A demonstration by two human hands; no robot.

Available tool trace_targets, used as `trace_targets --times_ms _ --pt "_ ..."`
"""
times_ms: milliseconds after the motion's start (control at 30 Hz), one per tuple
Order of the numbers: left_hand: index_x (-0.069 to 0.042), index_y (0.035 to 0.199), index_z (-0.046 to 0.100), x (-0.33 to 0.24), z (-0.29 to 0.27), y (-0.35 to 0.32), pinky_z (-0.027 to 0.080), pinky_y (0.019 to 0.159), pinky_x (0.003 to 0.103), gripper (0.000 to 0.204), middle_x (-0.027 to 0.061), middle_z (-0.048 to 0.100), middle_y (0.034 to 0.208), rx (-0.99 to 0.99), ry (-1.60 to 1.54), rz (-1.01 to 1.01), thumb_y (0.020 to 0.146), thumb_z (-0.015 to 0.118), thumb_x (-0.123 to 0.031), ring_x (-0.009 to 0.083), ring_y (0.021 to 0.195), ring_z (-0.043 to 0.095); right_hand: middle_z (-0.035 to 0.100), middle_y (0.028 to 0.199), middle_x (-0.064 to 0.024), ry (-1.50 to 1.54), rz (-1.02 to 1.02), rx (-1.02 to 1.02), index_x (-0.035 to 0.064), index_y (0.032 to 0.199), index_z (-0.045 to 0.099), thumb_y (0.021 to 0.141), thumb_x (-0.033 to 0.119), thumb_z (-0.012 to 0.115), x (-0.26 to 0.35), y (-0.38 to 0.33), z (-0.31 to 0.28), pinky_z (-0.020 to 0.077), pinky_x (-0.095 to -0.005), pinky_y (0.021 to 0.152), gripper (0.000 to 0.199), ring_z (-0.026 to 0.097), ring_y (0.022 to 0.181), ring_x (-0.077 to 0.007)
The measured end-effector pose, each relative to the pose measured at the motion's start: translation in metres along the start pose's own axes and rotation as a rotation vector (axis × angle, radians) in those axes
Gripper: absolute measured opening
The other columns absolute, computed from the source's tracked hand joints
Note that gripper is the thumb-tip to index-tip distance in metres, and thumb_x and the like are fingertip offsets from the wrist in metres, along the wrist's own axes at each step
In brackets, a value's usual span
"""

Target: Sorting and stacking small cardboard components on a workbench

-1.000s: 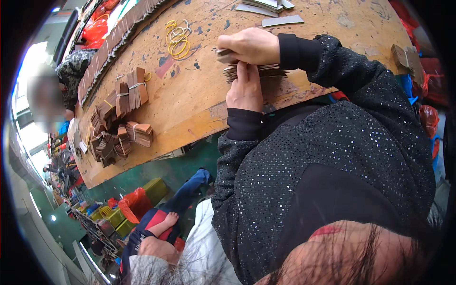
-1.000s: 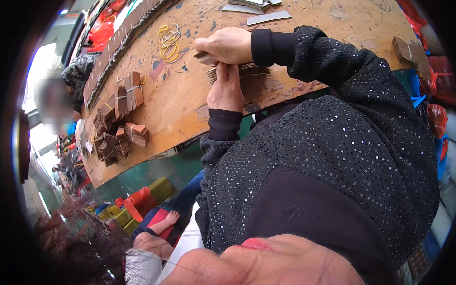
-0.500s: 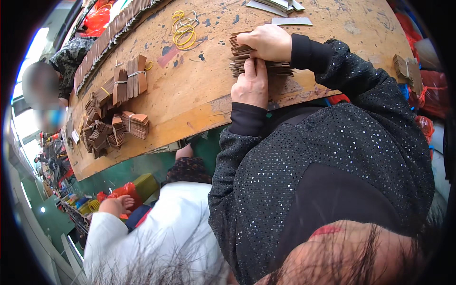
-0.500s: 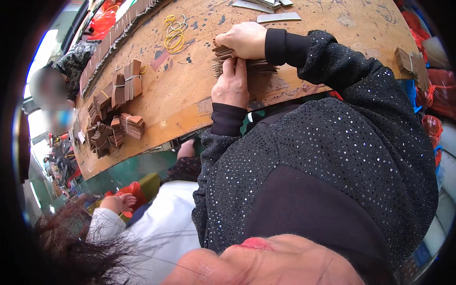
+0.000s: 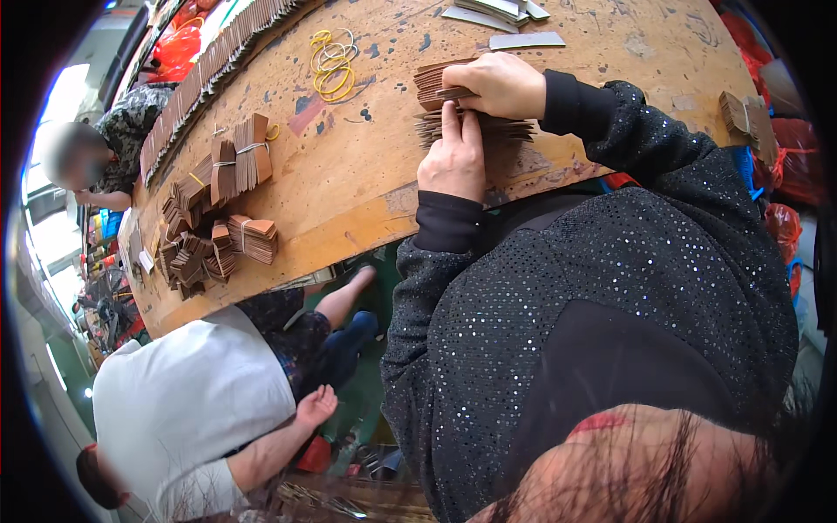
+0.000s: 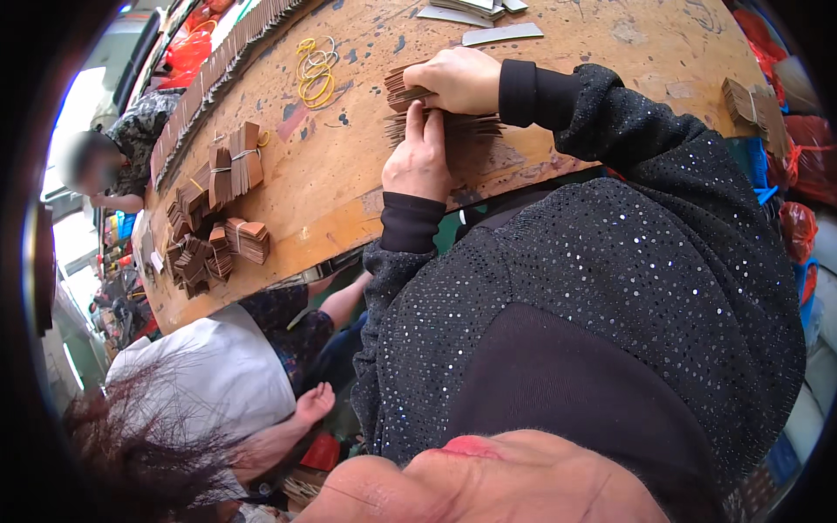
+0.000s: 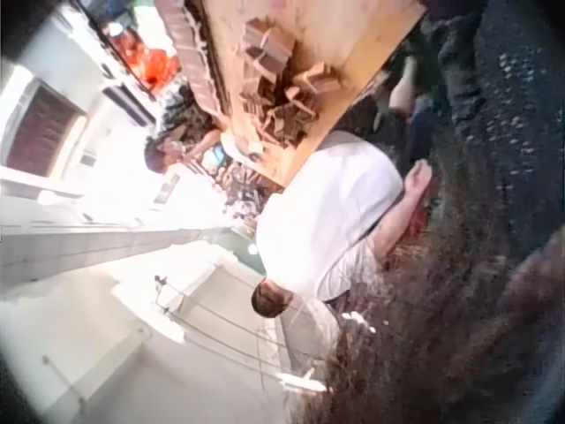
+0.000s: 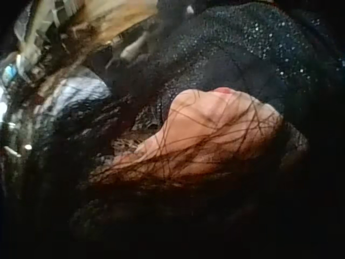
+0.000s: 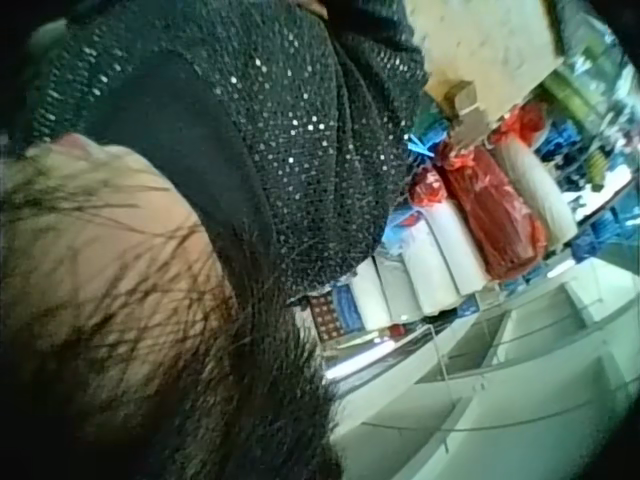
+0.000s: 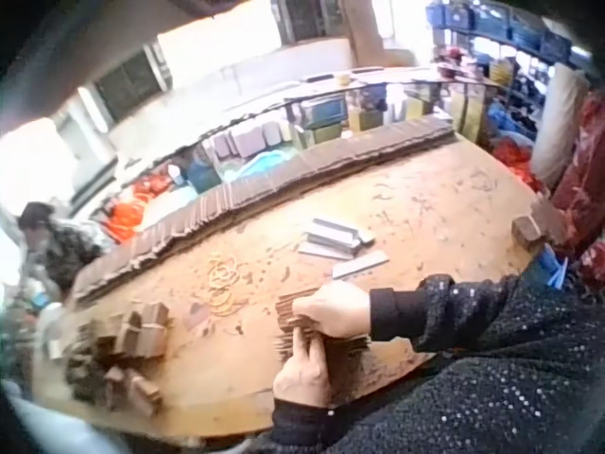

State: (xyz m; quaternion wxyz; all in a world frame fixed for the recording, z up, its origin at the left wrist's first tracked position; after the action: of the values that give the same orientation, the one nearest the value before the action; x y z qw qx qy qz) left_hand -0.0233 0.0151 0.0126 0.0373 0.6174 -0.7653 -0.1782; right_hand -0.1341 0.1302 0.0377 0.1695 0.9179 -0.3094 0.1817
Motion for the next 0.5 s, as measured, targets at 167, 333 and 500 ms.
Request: trace_targets --times_ms 167,333,500 --pt "-0.007 0.119 0.053 -0.002 -0.006 0.005 0.053 0.061 0.033 0.043 0.0115 0.051 0.125 0.029 -0.032 0.041 0.076 0.052 -0.002 0.025 0.071 0.065 0.063 0.081 -0.0142 -0.054 0.029 -0.099 0.0065 0.099 0.056 0.075 0.012 0.068 -0.001 -0.014 -0.011 0.049 -0.0404 0.065 0.027 0.063 0.077 -0.0331" --pt "-0.007 0.121 0.051 -0.001 -0.007 0.004 0.053 0.061 0.033 0.045 0.0111 0.051 0.125 0.056 0.0 0.013 0.077 0.052 -0.003 0.0243 0.07 0.064 0.063 0.083 -0.0121 -0.111 -0.033 -0.1 0.0069 0.099 0.056 0.076 0.01 0.066 -0.006 -0.018 -0.002 0.0497 -0.0401 0.065 0.025 0.063 0.078 -0.0317" --pt "-0.004 0.131 0.043 0.0 -0.003 0.003 0.053 0.058 0.03 0.053 0.0102 0.05 0.124 0.015 0.121 0.048 0.078 0.05 -0.003 0.0223 0.068 0.063 0.064 0.079 -0.0154 -0.108 -0.026 0.053 0.0061 0.089 0.057 0.079 0.01 0.058 -0.001 -0.007 -0.012 0.0496 -0.0434 0.065 0.011 0.063 0.079 -0.0352"
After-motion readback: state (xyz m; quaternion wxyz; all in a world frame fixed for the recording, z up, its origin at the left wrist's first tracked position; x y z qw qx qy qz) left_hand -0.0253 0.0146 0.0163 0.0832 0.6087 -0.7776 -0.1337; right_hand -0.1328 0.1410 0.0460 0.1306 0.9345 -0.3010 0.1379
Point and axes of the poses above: each hand's wrist, its own y-axis towards the middle knuckle, its own z-axis out of the palm, x = y × z, the point moved 2 cm from there along y, towards the middle knuckle
